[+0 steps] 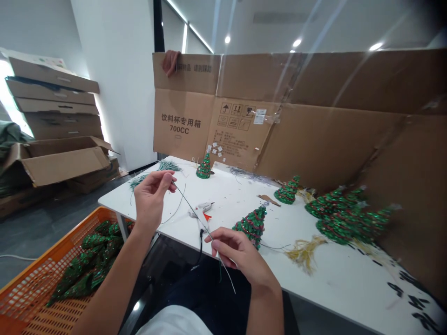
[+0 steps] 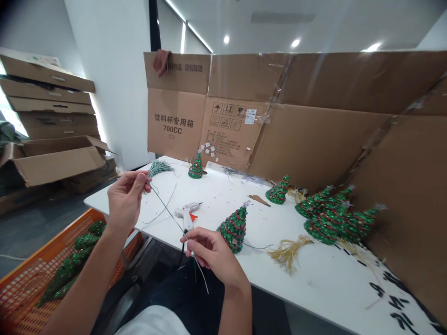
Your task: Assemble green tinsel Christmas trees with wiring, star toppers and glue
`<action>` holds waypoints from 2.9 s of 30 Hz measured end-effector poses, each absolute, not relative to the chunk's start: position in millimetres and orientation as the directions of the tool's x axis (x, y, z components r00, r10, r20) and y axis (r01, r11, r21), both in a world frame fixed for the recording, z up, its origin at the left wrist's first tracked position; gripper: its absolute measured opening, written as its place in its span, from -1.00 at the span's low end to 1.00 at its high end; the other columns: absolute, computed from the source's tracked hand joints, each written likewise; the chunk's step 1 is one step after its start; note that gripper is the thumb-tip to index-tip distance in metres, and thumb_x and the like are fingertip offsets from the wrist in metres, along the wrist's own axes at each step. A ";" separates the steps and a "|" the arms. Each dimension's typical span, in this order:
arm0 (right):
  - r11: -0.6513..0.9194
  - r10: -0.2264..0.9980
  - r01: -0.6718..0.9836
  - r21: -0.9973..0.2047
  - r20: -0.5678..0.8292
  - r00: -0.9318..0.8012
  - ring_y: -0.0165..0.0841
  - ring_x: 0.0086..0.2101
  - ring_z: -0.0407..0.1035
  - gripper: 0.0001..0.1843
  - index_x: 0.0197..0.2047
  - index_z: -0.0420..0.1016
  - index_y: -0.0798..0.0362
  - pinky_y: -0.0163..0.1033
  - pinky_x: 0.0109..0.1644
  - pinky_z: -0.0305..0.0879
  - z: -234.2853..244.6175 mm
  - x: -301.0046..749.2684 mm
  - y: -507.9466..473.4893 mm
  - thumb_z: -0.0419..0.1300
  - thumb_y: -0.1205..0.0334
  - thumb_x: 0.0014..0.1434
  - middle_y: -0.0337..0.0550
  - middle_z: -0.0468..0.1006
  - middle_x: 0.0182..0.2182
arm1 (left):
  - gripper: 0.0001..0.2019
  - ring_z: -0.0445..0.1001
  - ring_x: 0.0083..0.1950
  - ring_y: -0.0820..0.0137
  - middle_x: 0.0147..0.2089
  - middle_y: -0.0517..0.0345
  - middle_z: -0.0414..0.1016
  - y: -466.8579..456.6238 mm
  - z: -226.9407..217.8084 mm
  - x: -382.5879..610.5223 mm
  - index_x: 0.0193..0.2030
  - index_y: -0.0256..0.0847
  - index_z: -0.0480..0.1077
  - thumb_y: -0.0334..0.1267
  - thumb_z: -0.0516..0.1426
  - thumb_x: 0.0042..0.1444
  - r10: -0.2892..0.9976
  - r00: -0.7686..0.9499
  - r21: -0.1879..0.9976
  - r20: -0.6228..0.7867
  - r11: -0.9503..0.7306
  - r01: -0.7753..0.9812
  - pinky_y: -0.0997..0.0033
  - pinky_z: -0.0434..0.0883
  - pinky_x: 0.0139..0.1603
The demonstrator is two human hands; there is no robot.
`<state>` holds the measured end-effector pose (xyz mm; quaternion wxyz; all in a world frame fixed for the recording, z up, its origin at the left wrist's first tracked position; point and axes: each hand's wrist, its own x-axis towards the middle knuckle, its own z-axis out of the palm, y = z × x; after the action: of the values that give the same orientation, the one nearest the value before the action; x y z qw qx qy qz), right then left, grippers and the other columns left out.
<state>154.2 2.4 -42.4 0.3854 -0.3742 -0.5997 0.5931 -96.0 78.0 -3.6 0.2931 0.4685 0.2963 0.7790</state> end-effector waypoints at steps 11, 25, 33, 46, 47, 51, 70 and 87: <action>0.003 0.924 -0.131 -0.991 0.053 -0.379 -0.57 -0.61 0.13 -0.63 -0.04 0.74 0.06 -0.39 -0.59 -0.02 -49.8 163.4 2.7 0.46 -0.06 0.28 -0.18 0.64 -0.43 | -0.80 0.51 -0.40 0.58 -0.26 0.16 0.66 96.4 2.2 -126.5 -0.17 -0.12 0.70 -0.07 0.46 0.19 0.637 -0.574 0.672 0.515 -0.716 -0.191 0.59 0.54 -0.29; 0.044 0.914 -0.181 -0.982 0.113 -0.389 -0.58 -0.60 0.04 -0.76 -0.08 0.75 -0.01 -0.36 -0.57 -0.12 -47.2 163.3 2.4 0.49 0.05 0.26 -0.19 0.64 -0.45 | -0.73 0.49 -0.40 0.63 -0.30 0.18 0.63 103.8 2.6 -141.6 -0.18 -0.20 0.68 -0.06 0.49 0.13 0.641 -0.621 0.647 0.451 -0.714 -0.268 0.65 0.50 -0.30; 0.161 0.956 -0.331 -0.930 0.230 -0.182 -0.56 -0.59 0.02 -0.71 -0.09 0.80 -0.05 -0.32 -0.55 -0.13 -48.5 158.9 1.3 0.55 0.01 0.17 -0.17 0.63 -0.47 | -0.66 0.63 -0.25 0.49 0.05 -0.16 0.71 94.6 4.5 -127.7 0.10 -0.28 0.53 -0.17 0.36 0.28 0.938 -0.254 0.781 0.236 -0.339 -0.525 0.55 0.57 -0.21; 0.219 0.964 -0.238 -0.946 0.247 -0.096 -0.57 -0.58 0.00 -0.80 -0.14 0.71 -0.02 -0.30 -0.53 -0.18 -43.2 141.5 -1.6 0.51 0.07 0.26 -0.16 0.69 -0.41 | -0.68 0.52 -0.32 0.47 -0.29 0.12 0.62 55.7 2.3 -73.9 -0.13 -0.26 0.63 -0.01 0.42 0.23 0.856 0.449 0.966 0.256 -0.210 -0.149 0.48 0.49 -0.21; 0.221 0.965 -0.223 -0.949 0.247 -0.093 -0.56 -0.59 0.00 -0.80 -0.15 0.70 -0.03 -0.30 -0.53 -0.18 -42.3 141.0 -1.7 0.50 0.07 0.27 -0.17 0.69 -0.41 | -0.68 0.54 -0.32 0.46 -0.31 0.13 0.62 53.3 2.2 -71.5 -0.16 -0.26 0.62 -0.02 0.43 0.22 0.849 0.466 0.968 0.250 -0.218 -0.122 0.47 0.49 -0.22; 0.212 0.969 -0.174 -0.962 0.229 -0.090 -0.56 -0.58 0.00 -0.78 -0.16 0.67 -0.03 -0.30 -0.53 -0.18 -40.2 142.3 -2.0 0.50 0.03 0.27 -0.17 0.69 -0.40 | -0.68 0.61 -0.31 0.42 -0.33 0.11 0.66 48.6 1.4 -67.1 -0.20 -0.27 0.61 -0.01 0.44 0.21 0.835 0.475 0.958 0.277 -0.277 -0.073 0.44 0.54 -0.19; 0.204 0.976 -0.131 -0.970 0.212 -0.051 -0.48 -0.54 0.19 -0.77 -0.17 0.72 -0.02 -0.28 -0.49 0.07 -42.1 146.4 0.4 0.51 0.02 0.24 -0.15 0.67 -0.37 | -0.73 0.68 -0.20 0.32 -0.23 0.05 0.71 42.2 3.2 -66.1 -0.17 -0.24 0.66 -0.05 0.42 0.24 0.808 0.460 0.901 0.369 -0.433 0.037 0.35 0.59 -0.07; 0.199 0.980 -0.080 -0.977 0.200 -0.002 -0.45 -0.51 0.25 -0.70 -0.12 0.73 0.00 -0.27 -0.45 0.17 -44.1 149.0 1.3 0.48 -0.05 0.27 -0.08 0.73 -0.29 | -0.83 0.66 -0.23 0.33 -0.27 0.08 0.73 41.7 6.0 -60.5 -0.18 -0.21 0.70 -0.16 0.33 0.33 0.777 0.434 0.809 0.456 -0.565 0.162 0.40 0.55 -0.14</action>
<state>149.0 1.3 -44.1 0.5646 -0.4244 -0.5299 0.4694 -60.5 41.7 6.0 0.3528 0.7699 0.3047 0.4358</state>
